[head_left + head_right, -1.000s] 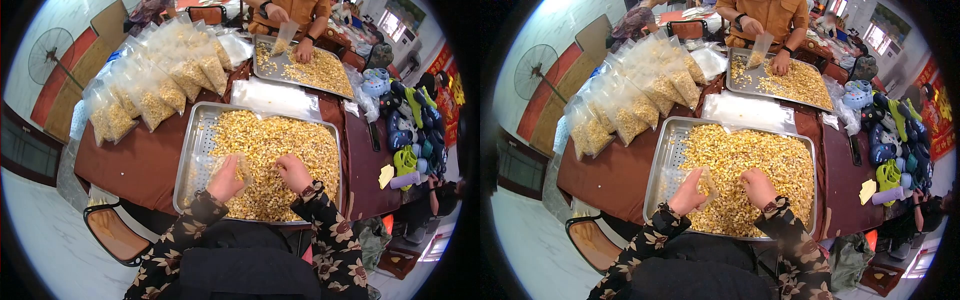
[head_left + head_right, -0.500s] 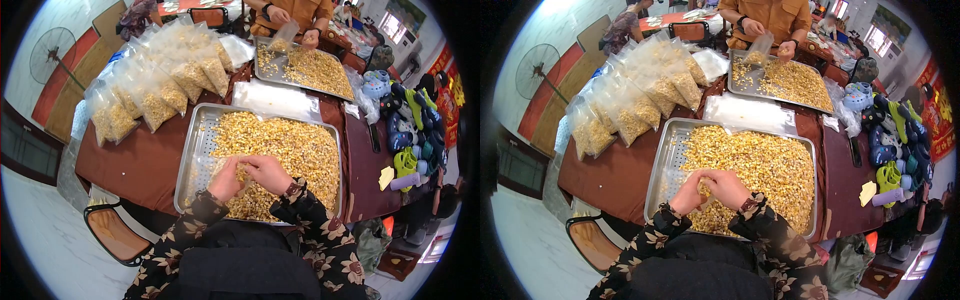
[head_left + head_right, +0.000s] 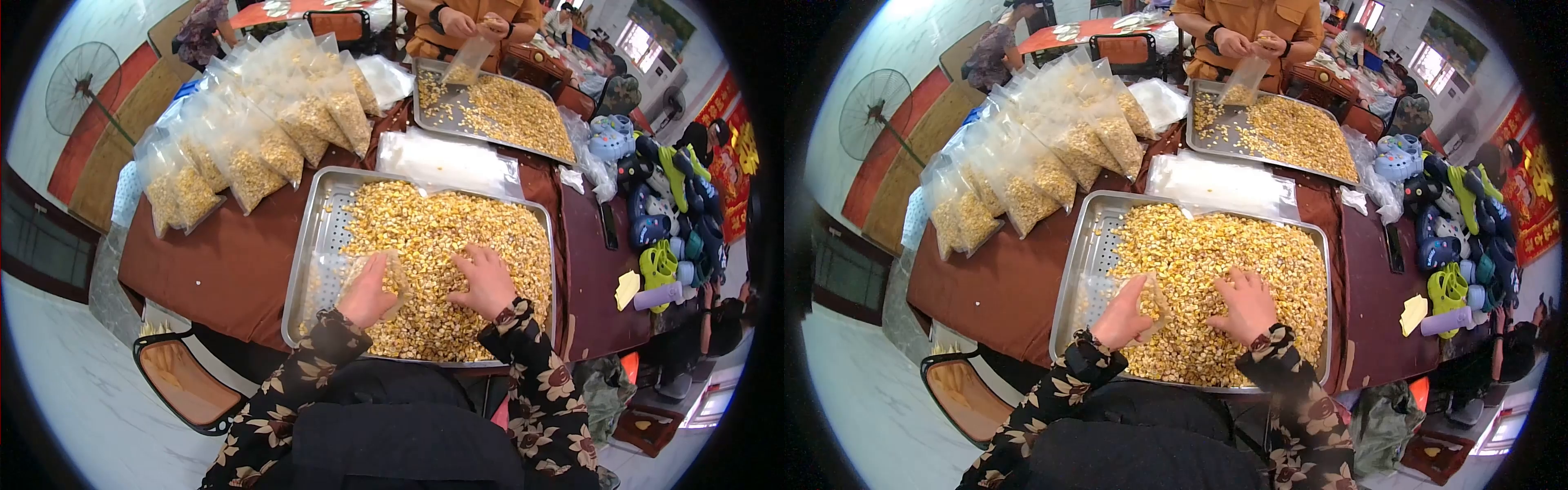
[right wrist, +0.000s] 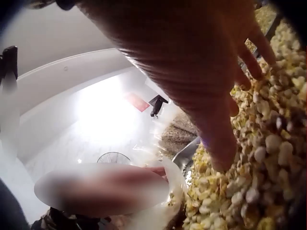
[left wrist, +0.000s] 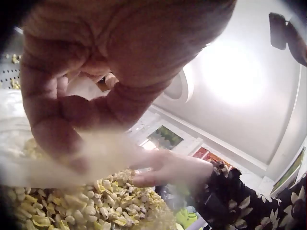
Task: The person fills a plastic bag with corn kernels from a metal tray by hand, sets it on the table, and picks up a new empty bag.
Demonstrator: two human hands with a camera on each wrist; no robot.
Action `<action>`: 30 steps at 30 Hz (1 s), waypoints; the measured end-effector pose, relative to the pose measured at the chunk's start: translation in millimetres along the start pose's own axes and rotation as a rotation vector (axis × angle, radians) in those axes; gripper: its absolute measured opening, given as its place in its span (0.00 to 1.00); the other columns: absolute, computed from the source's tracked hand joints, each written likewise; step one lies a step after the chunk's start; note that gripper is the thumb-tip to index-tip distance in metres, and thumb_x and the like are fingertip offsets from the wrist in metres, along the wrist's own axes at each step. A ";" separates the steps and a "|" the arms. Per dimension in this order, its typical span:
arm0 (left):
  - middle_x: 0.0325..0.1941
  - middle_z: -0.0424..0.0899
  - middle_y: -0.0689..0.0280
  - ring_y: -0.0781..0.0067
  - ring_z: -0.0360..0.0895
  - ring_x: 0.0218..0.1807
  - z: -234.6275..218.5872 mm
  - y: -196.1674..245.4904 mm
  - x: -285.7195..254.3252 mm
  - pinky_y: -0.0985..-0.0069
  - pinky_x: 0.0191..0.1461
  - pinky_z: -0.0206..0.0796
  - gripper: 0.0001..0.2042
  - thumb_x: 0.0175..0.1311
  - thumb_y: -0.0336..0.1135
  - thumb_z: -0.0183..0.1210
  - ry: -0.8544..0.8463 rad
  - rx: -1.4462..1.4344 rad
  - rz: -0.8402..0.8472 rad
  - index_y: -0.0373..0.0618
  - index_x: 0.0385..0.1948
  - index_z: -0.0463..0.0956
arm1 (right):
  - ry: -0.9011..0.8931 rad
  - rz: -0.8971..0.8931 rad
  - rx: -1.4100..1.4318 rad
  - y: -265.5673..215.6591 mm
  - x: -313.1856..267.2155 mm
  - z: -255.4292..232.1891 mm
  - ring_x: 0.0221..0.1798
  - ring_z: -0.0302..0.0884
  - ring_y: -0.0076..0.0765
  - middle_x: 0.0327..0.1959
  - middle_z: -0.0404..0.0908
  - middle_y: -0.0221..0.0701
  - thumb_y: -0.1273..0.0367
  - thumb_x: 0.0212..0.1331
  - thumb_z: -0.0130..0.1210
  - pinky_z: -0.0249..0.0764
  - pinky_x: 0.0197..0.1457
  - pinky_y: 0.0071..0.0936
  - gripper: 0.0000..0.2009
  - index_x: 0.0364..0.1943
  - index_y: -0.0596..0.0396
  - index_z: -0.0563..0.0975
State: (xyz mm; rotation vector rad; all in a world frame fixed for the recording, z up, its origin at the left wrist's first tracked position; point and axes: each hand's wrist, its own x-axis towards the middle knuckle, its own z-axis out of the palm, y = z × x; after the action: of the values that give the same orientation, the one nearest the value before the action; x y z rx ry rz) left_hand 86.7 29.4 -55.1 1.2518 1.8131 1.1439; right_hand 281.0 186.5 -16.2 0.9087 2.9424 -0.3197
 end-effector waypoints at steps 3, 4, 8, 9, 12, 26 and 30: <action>0.68 0.57 0.47 0.64 0.79 0.40 -0.3 -3.8 1.4 0.75 0.31 0.74 0.36 0.51 0.23 0.54 -0.043 0.069 -0.035 0.31 0.65 0.51 | 0.017 0.006 -0.029 -17.4 -11.2 -2.6 0.59 0.65 0.49 0.55 0.69 0.38 0.59 0.44 0.67 0.66 0.58 0.43 0.28 0.52 0.48 0.74; 0.68 0.57 0.47 0.64 0.79 0.40 -0.2 -3.2 1.5 0.75 0.31 0.74 0.36 0.51 0.23 0.54 -0.050 0.074 -0.043 0.32 0.65 0.51 | 0.020 0.007 -0.027 -15.7 -12.0 1.7 0.59 0.65 0.49 0.55 0.69 0.38 0.59 0.44 0.67 0.66 0.58 0.43 0.28 0.52 0.48 0.74; 0.69 0.56 0.47 0.64 0.78 0.41 -0.6 0.5 0.1 0.75 0.32 0.74 0.36 0.51 0.23 0.54 -0.072 0.081 -0.070 0.32 0.66 0.51 | 0.134 0.014 0.199 -6.7 -7.3 22.5 0.48 0.70 0.49 0.43 0.71 0.39 0.73 0.47 0.58 0.71 0.49 0.37 0.16 0.44 0.52 0.76; 0.69 0.56 0.47 0.64 0.78 0.41 0.7 -1.6 -0.2 0.75 0.32 0.74 0.36 0.51 0.23 0.54 -0.071 0.084 -0.069 0.32 0.66 0.51 | 0.132 0.045 0.303 -1.8 -3.8 26.0 0.46 0.71 0.49 0.41 0.71 0.40 0.73 0.48 0.57 0.71 0.49 0.37 0.14 0.42 0.53 0.77; 0.68 0.57 0.48 0.65 0.78 0.40 5.1 -10.0 -2.7 0.75 0.30 0.74 0.36 0.51 0.23 0.54 -0.019 0.146 0.004 0.32 0.66 0.50 | 0.190 0.036 0.434 8.9 8.2 31.7 0.40 0.74 0.49 0.34 0.74 0.40 0.73 0.49 0.56 0.71 0.46 0.38 0.09 0.37 0.54 0.79; 0.59 0.65 0.48 0.45 0.67 0.59 3.1 -6.6 -1.6 0.64 0.57 0.65 0.32 0.48 0.26 0.59 -0.019 -0.068 -0.088 0.38 0.60 0.58 | -0.095 -0.083 0.846 -72.8 43.4 -3.3 0.21 0.75 0.23 0.27 0.80 0.34 0.73 0.58 0.53 0.74 0.25 0.22 0.12 0.45 0.58 0.80; 0.70 0.55 0.59 0.65 0.77 0.45 0.1 -11.8 1.6 0.77 0.25 0.76 0.41 0.50 0.19 0.55 -0.097 -0.041 -0.138 0.50 0.69 0.49 | -0.160 0.000 0.930 -69.6 47.9 -4.9 0.24 0.78 0.25 0.29 0.82 0.32 0.73 0.60 0.52 0.79 0.30 0.25 0.11 0.45 0.55 0.81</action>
State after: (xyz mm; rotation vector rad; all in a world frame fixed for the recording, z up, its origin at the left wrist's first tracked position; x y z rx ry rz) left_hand 81.8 29.1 -66.0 1.1214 1.7664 1.0216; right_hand 202.3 157.9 -3.6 0.8486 2.5710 -1.7389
